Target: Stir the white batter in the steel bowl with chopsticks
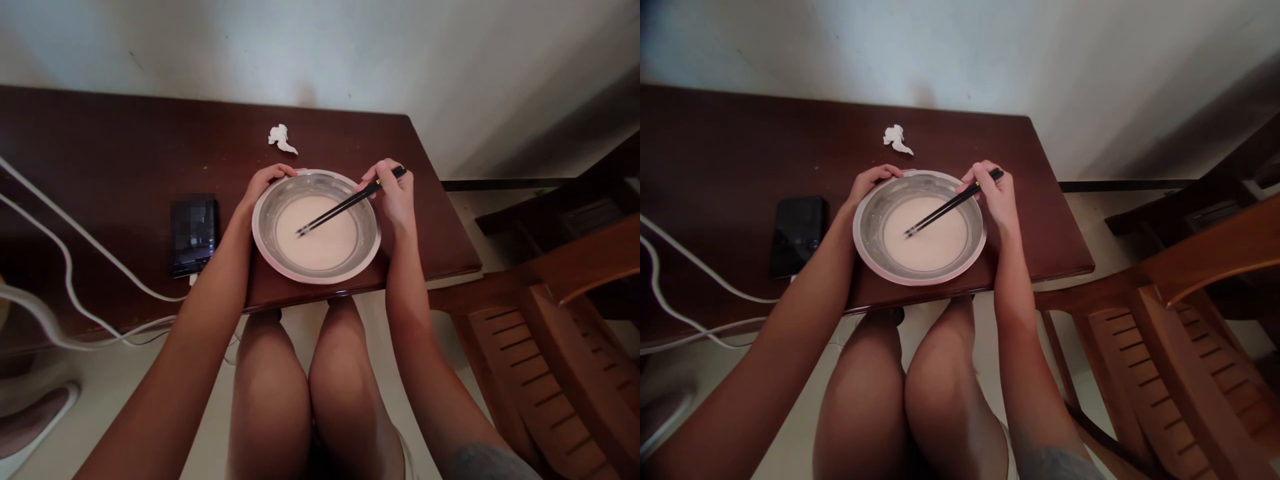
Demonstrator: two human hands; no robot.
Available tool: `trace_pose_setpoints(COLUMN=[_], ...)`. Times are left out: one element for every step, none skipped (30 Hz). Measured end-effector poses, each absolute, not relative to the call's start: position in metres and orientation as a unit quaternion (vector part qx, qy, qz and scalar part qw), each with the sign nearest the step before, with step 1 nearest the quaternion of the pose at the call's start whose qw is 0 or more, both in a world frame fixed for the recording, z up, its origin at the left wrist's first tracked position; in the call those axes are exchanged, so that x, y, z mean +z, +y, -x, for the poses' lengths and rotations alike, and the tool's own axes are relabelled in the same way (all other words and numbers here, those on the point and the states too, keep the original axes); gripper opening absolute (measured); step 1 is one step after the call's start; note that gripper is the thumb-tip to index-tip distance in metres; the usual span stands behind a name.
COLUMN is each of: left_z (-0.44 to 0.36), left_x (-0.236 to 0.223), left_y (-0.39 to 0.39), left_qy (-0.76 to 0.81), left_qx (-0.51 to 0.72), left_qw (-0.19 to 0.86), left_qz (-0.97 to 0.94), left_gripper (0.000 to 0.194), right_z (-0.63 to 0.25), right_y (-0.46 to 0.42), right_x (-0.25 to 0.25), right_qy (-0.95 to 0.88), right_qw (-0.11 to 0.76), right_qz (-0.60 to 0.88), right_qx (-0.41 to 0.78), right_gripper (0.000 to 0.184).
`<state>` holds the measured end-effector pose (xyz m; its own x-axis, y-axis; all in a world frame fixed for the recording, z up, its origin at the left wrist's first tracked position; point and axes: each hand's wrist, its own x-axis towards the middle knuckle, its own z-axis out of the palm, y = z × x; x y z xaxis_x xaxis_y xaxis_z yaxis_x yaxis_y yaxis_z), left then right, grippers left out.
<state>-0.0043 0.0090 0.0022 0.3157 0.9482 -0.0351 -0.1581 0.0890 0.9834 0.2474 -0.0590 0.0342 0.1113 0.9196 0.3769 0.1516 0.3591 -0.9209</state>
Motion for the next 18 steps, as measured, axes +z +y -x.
trace_pose_setpoints(left_z=[0.0043,0.0043,0.0043,0.0043,0.0043,0.0043,0.0042,0.0042,0.0042,0.0042,0.0042,0.0043,0.0044,0.0045,0.0045,0.0046,0.0045,0.0044], left_x=[0.0023,0.0024,0.0026,0.0027,0.0028,0.0028,0.0028,0.0027,0.0026,0.0025,0.0023,0.0022,0.0022,0.0022,0.0022,0.0023,0.0025,0.0027], left_y=[0.0090,0.0089,0.0089,0.0088,0.0088,0.0087,0.0087,0.0088,0.0088,0.0089,0.0089,0.0089,0.0090,0.0090,0.0089,0.0089,0.0088,0.0087], left_qy=[0.386,0.387,0.387,0.387,0.386,0.384,0.381,0.380,0.379,0.379,0.380,0.382,0.383,0.383,0.384,0.385,0.386,0.386], left_qx=[0.439,0.439,0.438,0.437,0.437,0.438,0.440,0.442,0.444,0.445,0.445,0.444,0.442,0.442,0.442,0.442,0.442,0.442], left_qw=[0.630,0.631,0.632,0.634,0.635,0.636,0.637,0.637,0.637,0.637,0.637,0.637,0.637,0.636,0.635,0.633,0.632,0.631], left_qz=[-0.511,-0.510,-0.509,-0.508,-0.507,-0.506,-0.506,-0.505,-0.504,-0.503,-0.502,-0.502,-0.502,-0.503,-0.504,-0.505,-0.506,-0.507], left_gripper=[0.016,0.016,0.016,0.017,0.018,0.019,0.019,0.020,0.020,0.019,0.019,0.018,0.017,0.016,0.015,0.015,0.015,0.016], right_z=[-0.2478,-0.2483,-0.2489,-0.2494,-0.2494,-0.2491,-0.2483,-0.2474,-0.2465,-0.2460,-0.2459,-0.2464,-0.2472,-0.2482,-0.2490,-0.2495,-0.2495,-0.2491], right_y=[-0.0590,-0.0592,-0.0594,-0.0596,-0.0598,-0.0601,-0.0603,-0.0604,-0.0606,-0.0606,-0.0606,-0.0606,-0.0605,-0.0604,-0.0603,-0.0602,-0.0602,-0.0601], right_x=[0.0344,0.0348,0.0352,0.0355,0.0357,0.0359,0.0360,0.0362,0.0365,0.0368,0.0372,0.0374,0.0374,0.0371,0.0365,0.0357,0.0348,0.0340], right_qy=[-0.575,-0.567,-0.559,-0.554,-0.553,-0.557,-0.565,-0.573,-0.579,-0.580,-0.577,-0.571,-0.564,-0.558,-0.555,-0.556,-0.562,-0.570], right_qw=[0.592,0.601,0.610,0.615,0.616,0.610,0.601,0.591,0.584,0.582,0.586,0.595,0.605,0.612,0.615,0.613,0.605,0.594], right_qz=[0.465,0.470,0.472,0.473,0.473,0.471,0.468,0.466,0.465,0.466,0.467,0.470,0.473,0.475,0.477,0.476,0.474,0.470], right_qx=[0.320,0.311,0.304,0.301,0.303,0.309,0.317,0.325,0.329,0.328,0.323,0.314,0.304,0.296,0.293,0.297,0.306,0.319], right_gripper=[0.049,0.050,0.052,0.053,0.054,0.055,0.055,0.054,0.053,0.051,0.050,0.050,0.051,0.052,0.052,0.053,0.053,0.052])
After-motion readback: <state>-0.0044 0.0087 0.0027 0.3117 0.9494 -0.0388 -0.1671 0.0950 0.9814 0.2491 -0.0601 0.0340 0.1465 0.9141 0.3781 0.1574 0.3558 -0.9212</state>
